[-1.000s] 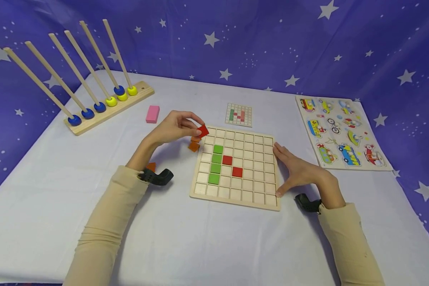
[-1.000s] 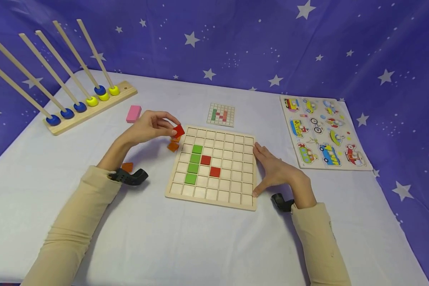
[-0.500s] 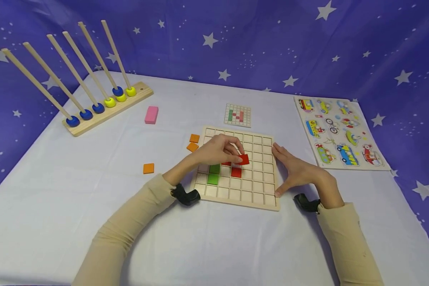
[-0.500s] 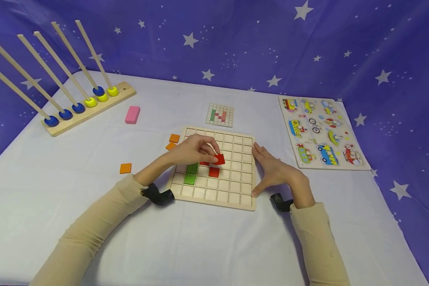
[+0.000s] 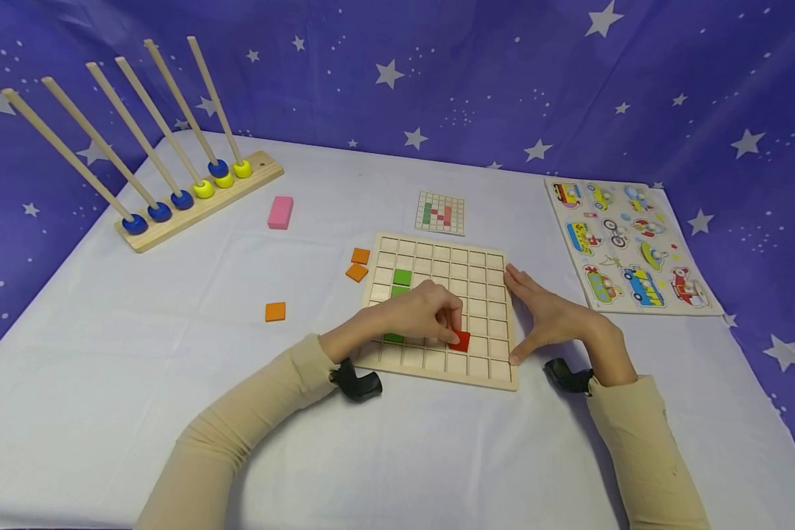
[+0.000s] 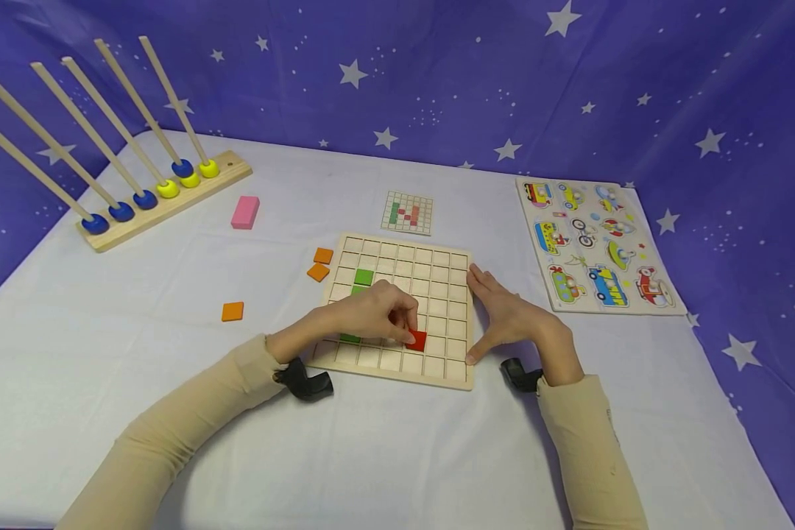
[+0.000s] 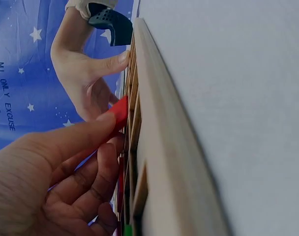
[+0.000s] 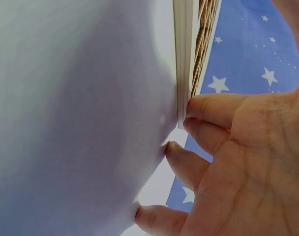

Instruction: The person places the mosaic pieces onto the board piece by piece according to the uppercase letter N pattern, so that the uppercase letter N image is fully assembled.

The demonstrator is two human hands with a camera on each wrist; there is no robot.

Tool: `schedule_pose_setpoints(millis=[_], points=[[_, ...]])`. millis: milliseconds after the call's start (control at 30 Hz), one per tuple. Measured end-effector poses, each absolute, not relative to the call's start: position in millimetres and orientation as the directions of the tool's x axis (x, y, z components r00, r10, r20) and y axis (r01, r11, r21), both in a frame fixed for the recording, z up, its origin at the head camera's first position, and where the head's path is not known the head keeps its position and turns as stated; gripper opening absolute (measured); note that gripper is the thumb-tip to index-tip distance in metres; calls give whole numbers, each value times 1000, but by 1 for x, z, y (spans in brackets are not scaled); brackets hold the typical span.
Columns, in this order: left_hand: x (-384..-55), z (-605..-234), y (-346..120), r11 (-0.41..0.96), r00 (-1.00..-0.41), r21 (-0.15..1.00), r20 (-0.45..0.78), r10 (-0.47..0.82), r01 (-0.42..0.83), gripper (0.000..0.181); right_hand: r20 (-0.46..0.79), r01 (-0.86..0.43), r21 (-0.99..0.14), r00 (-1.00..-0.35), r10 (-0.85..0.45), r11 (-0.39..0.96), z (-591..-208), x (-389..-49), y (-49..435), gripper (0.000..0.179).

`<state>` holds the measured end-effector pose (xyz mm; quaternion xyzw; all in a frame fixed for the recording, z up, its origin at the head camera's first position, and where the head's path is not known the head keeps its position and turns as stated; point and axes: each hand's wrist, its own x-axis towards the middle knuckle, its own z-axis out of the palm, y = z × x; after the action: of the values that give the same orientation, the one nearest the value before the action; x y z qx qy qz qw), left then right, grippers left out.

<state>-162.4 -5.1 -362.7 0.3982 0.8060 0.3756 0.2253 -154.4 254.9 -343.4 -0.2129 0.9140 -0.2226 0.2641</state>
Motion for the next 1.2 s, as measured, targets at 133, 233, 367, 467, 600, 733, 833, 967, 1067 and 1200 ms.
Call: schedule_pose_setpoints(millis=[133,233,367,467,600,733,833,967,1067,1200], points=[[-160,-362,-4,410,-556,723,-43,830,556,11,-392,-273,-515,-768,-507,812,-342,-155,254,138],[-159,-360,-2,419,-553,680,-24,833,602,12,-396,-268,-516,-767,-504,814,-341,-155,254,138],[-160,-358,1,435,-549,632,-19,836,641,15,-399,-263,-519,-767,-502,813,-342,-156,255,138],[-161,-358,0,436,-540,626,-29,841,646,17,-398,-264,-519,-767,-504,813,-343,-156,255,138],[-161,-359,-2,436,-541,613,-15,841,659,11,-396,-266,-520,-767,-505,812,-344,-156,255,138],[-162,-361,-2,429,-535,601,-3,845,674,12,-396,-266,-516,-769,-502,815,-344,-156,255,138],[-162,-361,-2,423,-524,603,-11,852,676,8,-398,-263,-512,-771,-498,817,-344,-156,255,138],[-162,-360,-2,426,-527,608,-15,850,670,6,-396,-264,-516,-770,-500,815,-344,-156,255,138],[-164,-359,-4,441,-550,593,3,835,674,7,-397,-263,-513,-771,-498,817,-344,-156,256,138],[-169,-359,-12,475,-593,564,32,805,675,5,-404,-256,-505,-774,-487,824,-345,-156,255,139]])
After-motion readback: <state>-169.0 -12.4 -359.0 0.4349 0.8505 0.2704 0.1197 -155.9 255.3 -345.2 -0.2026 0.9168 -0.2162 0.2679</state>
